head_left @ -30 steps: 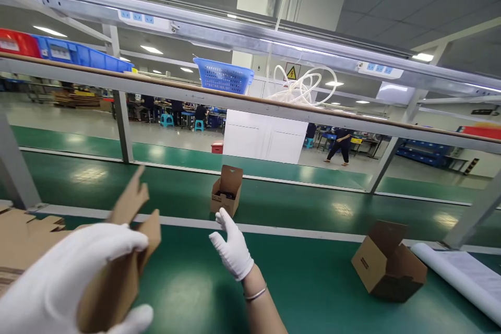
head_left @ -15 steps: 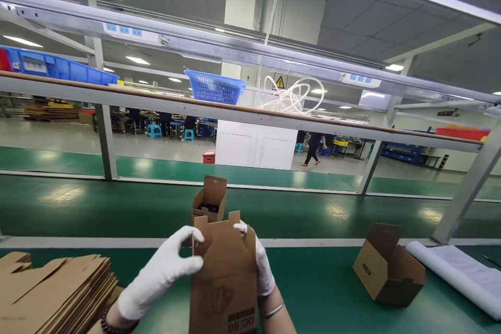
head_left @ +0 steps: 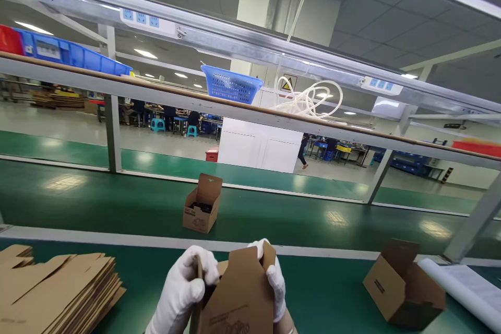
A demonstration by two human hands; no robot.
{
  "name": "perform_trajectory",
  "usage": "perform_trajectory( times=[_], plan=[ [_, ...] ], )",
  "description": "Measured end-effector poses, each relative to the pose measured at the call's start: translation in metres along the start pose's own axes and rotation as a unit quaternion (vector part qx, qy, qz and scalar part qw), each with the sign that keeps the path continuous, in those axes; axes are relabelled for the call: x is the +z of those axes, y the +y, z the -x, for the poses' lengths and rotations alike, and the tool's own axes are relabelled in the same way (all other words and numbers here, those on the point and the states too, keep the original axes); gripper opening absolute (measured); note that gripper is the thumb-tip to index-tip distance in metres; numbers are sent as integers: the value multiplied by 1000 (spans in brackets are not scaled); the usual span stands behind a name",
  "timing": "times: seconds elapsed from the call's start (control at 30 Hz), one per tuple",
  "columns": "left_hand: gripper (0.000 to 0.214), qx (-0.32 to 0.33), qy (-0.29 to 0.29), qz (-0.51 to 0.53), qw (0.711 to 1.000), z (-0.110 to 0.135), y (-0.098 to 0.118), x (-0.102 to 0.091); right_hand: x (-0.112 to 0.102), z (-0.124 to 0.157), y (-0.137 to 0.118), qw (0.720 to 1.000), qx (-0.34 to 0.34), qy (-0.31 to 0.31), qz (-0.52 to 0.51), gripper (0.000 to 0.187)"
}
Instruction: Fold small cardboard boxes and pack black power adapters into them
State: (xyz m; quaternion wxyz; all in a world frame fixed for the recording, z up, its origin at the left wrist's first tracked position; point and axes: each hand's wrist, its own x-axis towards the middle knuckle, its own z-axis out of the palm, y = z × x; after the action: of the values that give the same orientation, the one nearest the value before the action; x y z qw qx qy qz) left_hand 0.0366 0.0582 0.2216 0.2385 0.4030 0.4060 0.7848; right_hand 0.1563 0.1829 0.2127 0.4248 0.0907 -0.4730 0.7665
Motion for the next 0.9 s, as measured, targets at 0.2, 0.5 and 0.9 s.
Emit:
perform_trajectory(
  times=[0.2, 0.5, 0.9],
  plan=[
    [55, -10, 124, -107, 986, 2, 6, -11, 2, 4, -1, 990, 88, 5, 114, 56],
    [53, -36, 99, -132, 986, -1, 23, -31, 17, 10, 20, 955, 13, -100, 280, 54],
    [86, 22, -87, -216, 972, 0, 8, -10, -9, 9, -10, 906, -126, -13, 404, 36]
  ],
)
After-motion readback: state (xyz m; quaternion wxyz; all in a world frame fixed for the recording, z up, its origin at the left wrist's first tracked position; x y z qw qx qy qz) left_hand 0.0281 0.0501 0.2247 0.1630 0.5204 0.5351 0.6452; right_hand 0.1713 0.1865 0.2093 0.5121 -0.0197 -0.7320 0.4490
